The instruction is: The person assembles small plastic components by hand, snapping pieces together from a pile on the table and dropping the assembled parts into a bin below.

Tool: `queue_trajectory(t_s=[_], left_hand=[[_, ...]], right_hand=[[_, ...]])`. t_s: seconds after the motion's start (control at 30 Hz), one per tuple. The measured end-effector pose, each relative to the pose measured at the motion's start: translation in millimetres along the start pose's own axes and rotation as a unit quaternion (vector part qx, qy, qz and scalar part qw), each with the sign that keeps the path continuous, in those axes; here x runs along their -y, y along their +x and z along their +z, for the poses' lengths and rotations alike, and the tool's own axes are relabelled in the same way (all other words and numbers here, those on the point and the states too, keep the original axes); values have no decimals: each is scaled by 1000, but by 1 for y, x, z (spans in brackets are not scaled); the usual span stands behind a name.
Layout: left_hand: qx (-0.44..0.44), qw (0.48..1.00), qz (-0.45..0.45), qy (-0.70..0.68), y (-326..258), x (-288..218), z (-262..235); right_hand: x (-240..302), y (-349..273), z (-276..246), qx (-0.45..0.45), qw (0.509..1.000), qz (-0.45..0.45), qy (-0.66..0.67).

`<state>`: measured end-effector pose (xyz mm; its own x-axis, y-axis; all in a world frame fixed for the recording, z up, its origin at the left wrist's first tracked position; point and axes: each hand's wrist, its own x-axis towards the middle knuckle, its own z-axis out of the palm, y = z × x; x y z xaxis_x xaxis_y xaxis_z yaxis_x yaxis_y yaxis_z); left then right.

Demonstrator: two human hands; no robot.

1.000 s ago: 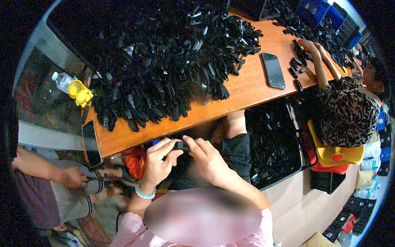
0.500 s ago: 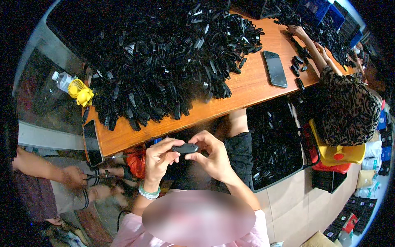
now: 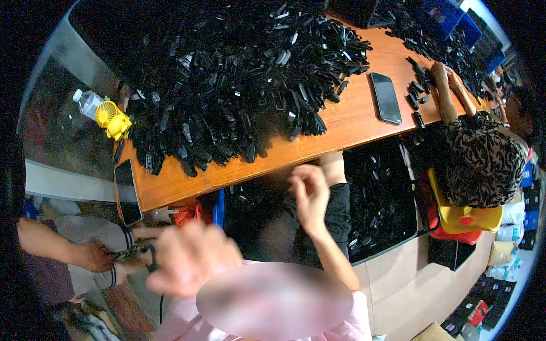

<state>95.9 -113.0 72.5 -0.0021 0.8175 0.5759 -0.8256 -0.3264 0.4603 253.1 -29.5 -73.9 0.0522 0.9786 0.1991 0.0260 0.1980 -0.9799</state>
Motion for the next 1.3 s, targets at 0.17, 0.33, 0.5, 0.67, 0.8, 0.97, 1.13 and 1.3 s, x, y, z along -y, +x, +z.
queue_trajectory(t_s=[0.17, 0.33, 0.5, 0.67, 0.8, 0.97, 1.13, 1.3], left_hand=[[22, 995, 87, -36, 1, -17, 47], [28, 987, 158, -26, -1, -3, 42], [-74, 984, 159, 26, 0, 3, 53], [3, 979, 204, 13, 8, 20, 27], [-59, 992, 108, 7, 15, 18, 28], [53, 990, 133, -18, 33, 58, -2], [157, 856, -166, 464, 63, 115, -60], [464, 529, -61, 707, 44, 191, -111]], right_hand=[[-5, 79, -39, -147, 963, -123, -187], [-10, 163, -55, -112, 941, -210, -241], [-34, 205, -63, -133, 923, -197, -303], [-51, 209, -56, -136, 906, -219, -335], [-51, 213, -52, -147, 891, -245, -353], [-30, 225, -60, -138, 857, -306, -391], [-18, 243, -48, -127, 888, -316, -308], [-20, 341, -88, -160, 951, -223, -139]])
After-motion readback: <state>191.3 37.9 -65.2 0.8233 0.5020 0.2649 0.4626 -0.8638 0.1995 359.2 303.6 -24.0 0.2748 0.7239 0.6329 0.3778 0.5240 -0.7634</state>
